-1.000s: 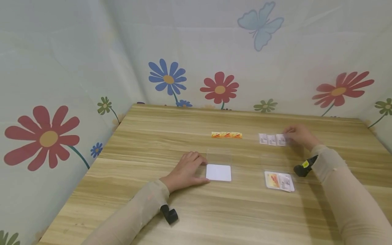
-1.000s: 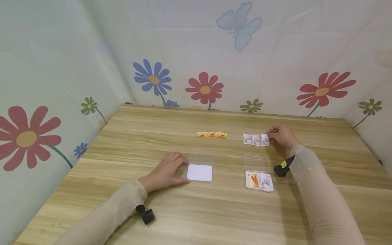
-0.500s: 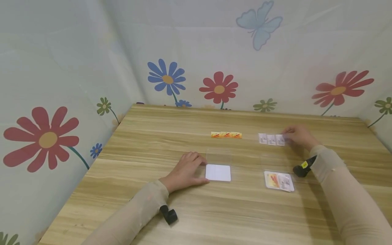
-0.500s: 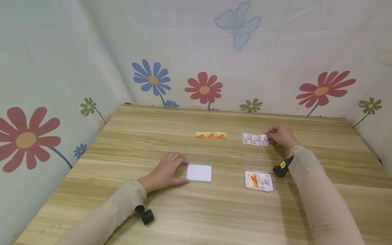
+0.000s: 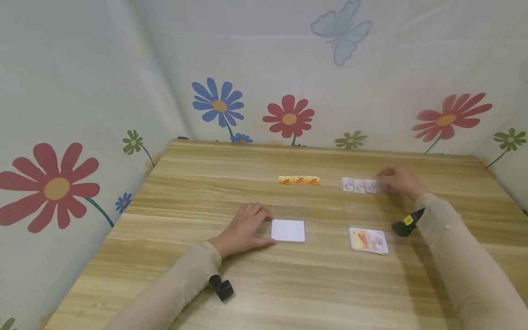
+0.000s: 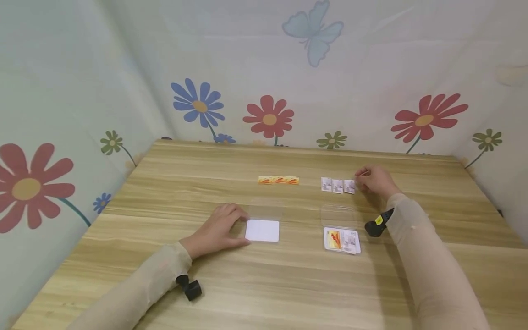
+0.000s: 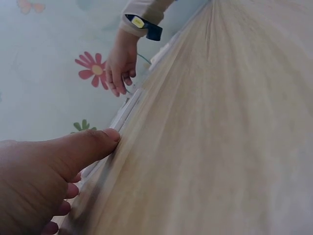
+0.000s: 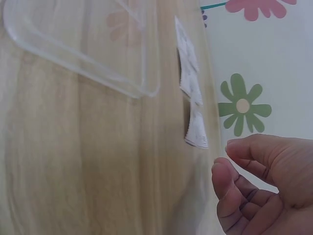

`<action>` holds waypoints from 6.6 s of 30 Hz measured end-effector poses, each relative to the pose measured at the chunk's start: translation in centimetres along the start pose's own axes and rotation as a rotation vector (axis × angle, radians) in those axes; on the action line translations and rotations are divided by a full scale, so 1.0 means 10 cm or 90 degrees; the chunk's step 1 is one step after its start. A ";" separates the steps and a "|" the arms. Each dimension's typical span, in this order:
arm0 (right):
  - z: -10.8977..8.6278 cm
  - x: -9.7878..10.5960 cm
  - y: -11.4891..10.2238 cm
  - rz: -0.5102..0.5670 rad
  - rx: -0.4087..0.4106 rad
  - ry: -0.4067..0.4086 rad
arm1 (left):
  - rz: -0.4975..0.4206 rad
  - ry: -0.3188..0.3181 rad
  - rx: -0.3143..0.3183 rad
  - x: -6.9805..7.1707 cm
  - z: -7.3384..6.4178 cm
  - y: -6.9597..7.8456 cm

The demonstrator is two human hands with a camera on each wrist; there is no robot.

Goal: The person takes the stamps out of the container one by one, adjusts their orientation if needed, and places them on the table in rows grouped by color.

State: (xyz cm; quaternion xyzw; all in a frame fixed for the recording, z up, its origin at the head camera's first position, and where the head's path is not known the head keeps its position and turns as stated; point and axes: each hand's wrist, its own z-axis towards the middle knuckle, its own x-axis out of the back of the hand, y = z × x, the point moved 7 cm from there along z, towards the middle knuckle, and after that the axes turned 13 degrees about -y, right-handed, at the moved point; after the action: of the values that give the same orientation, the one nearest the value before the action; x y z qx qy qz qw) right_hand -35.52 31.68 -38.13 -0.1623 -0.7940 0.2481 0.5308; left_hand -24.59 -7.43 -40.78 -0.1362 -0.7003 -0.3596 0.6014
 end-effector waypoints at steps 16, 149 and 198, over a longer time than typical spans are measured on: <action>-0.25 0.10 -0.13 0.015 0.032 0.034 | 0.044 0.024 -0.016 0.11 -0.01 0.08; -1.15 -1.04 -0.77 -0.161 0.256 0.075 | 0.107 -0.043 -0.017 -0.48 1.05 1.38; -1.16 -1.03 -0.78 -0.199 0.279 0.131 | 0.097 -0.041 -0.015 -0.47 1.04 1.39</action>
State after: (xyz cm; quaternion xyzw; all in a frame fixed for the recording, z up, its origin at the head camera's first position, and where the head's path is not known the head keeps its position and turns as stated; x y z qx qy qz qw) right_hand -20.81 22.39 -37.94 0.0565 -0.6786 0.3112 0.6629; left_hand -22.58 10.45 -40.68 -0.2076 -0.7025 -0.3169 0.6025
